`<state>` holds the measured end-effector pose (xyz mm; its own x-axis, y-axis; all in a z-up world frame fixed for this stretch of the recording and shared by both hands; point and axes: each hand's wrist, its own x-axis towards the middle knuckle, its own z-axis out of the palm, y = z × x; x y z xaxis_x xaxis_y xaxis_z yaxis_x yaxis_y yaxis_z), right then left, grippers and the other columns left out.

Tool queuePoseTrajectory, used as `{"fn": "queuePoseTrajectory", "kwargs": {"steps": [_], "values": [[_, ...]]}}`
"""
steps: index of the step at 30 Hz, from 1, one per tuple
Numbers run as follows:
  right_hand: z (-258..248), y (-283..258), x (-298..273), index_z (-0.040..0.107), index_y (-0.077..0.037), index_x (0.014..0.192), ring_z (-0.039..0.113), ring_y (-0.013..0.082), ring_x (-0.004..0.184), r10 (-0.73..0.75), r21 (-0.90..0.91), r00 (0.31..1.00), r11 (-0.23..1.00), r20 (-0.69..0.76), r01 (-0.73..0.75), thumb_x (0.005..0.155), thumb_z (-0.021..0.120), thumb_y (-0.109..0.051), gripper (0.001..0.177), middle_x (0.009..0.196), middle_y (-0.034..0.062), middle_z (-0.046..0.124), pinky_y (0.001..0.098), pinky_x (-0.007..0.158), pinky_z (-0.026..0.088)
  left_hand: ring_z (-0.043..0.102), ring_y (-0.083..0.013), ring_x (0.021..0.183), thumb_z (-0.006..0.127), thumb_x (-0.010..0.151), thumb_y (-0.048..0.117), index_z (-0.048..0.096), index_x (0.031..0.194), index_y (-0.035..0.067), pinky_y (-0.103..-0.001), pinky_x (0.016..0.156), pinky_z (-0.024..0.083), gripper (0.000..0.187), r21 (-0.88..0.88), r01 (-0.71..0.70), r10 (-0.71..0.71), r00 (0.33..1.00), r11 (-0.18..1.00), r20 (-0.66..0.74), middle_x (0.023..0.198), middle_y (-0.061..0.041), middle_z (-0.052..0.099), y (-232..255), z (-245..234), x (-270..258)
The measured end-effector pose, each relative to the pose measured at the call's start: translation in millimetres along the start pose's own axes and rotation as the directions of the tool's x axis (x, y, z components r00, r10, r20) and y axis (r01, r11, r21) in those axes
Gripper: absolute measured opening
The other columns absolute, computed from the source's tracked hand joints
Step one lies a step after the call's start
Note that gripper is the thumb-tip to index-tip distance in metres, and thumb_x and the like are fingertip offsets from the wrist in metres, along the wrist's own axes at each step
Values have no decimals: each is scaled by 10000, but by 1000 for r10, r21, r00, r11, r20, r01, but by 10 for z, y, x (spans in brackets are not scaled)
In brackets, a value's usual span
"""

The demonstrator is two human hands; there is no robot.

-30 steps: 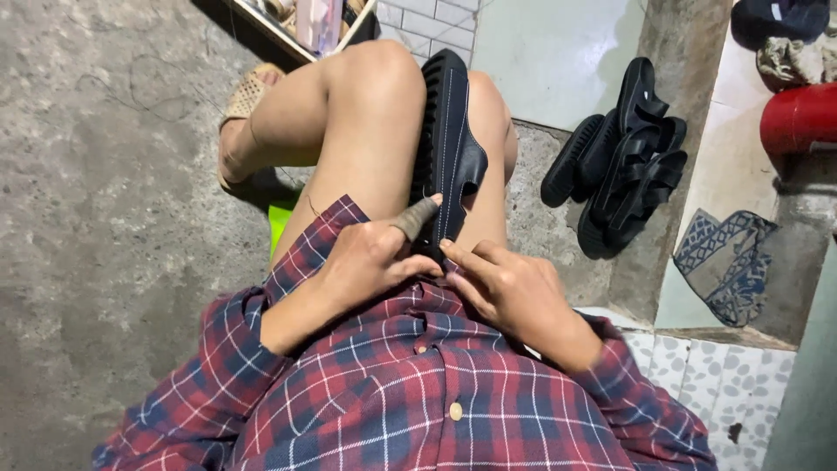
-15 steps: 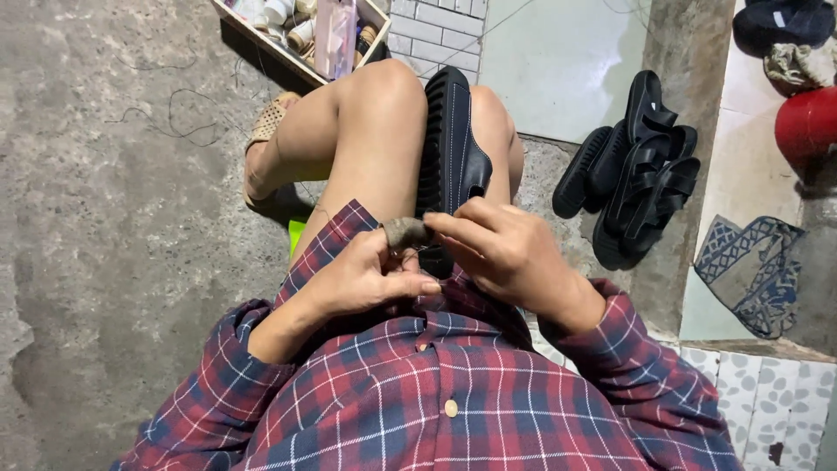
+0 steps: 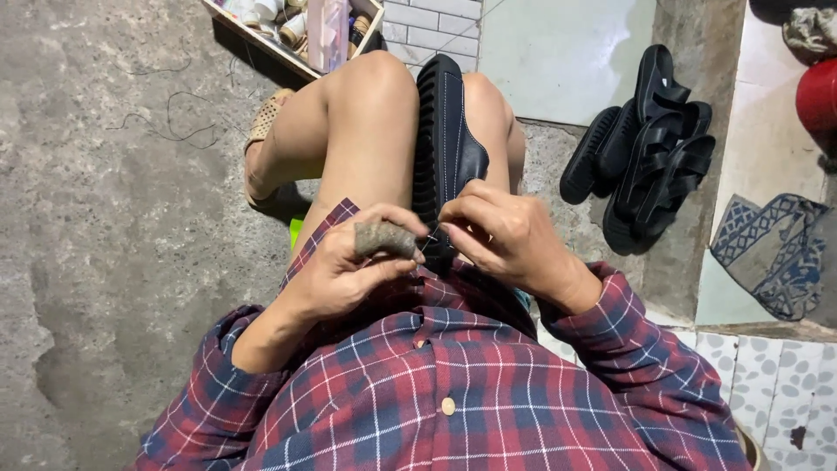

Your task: Hand-stitching the sole of a black sandal using a needle and thread

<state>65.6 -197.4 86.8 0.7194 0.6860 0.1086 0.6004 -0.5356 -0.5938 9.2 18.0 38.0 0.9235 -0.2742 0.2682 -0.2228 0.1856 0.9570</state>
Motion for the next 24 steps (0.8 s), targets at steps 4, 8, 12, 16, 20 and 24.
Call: {"fn": "queuePoseTrajectory", "kwargs": {"steps": [4, 8, 12, 16, 20, 24], "values": [[57, 70, -134, 678, -101, 942, 649, 230, 613, -8, 21, 998, 1000, 60, 6, 905, 591, -174, 119, 802, 58, 635, 314, 534, 530, 667, -215, 833, 667, 877, 103, 708, 895, 43, -332, 762, 542, 75, -238, 34, -32, 999, 971, 9, 953, -144, 689, 154, 87, 60], [49, 16, -384, 642, -109, 980, 658, 287, 731, 14, -203, 986, 979, 165, 20, 874, 618, -201, 143, 918, 85, 638, 378, 589, 530, 628, -284, 704, 622, 855, -13, 691, 906, -24, -360, 662, 534, 86, 147, -21, 31, 998, 989, -63, 819, -166, 646, 148, 12, 103], [-3, -163, -581, 594, -84, 1138, 664, 380, 759, 171, -273, 942, 958, 288, -91, 885, 569, -168, 267, 975, 157, 650, 477, 601, 530, 612, -435, 655, 663, 789, 29, 602, 726, -86, -486, 549, 474, 144, 648, 100, -67, 995, 755, -77, 685, -225, 600, 83, -12, 114], [143, -99, -705, 595, -191, 1243, 680, 285, 793, 189, -308, 957, 944, 219, -116, 910, 533, -200, 339, 982, 70, 650, 370, 620, 545, 622, -493, 673, 716, 729, 68, 613, 773, -92, -585, 596, 459, 195, 595, 274, -305, 951, 755, -51, 657, -273, 632, -161, 169, 81], [209, -73, -745, 602, -235, 1257, 659, 245, 756, 173, -327, 971, 938, 166, -111, 905, 526, -202, 361, 944, 33, 626, 338, 598, 535, 689, -398, 737, 748, 739, 87, 607, 1042, -21, -509, 644, 515, 352, 358, 378, -409, 913, 854, 11, 732, -176, 714, -300, 195, -7], [259, 10, -787, 589, -282, 1290, 640, 232, 717, 129, -327, 981, 942, 148, -74, 908, 523, -216, 393, 921, 14, 591, 331, 572, 526, 703, -250, 661, 791, 727, 168, 629, 1037, 118, -365, 608, 541, 353, 237, 484, -510, 858, 842, 63, 710, -50, 732, -378, 164, -145]]}}
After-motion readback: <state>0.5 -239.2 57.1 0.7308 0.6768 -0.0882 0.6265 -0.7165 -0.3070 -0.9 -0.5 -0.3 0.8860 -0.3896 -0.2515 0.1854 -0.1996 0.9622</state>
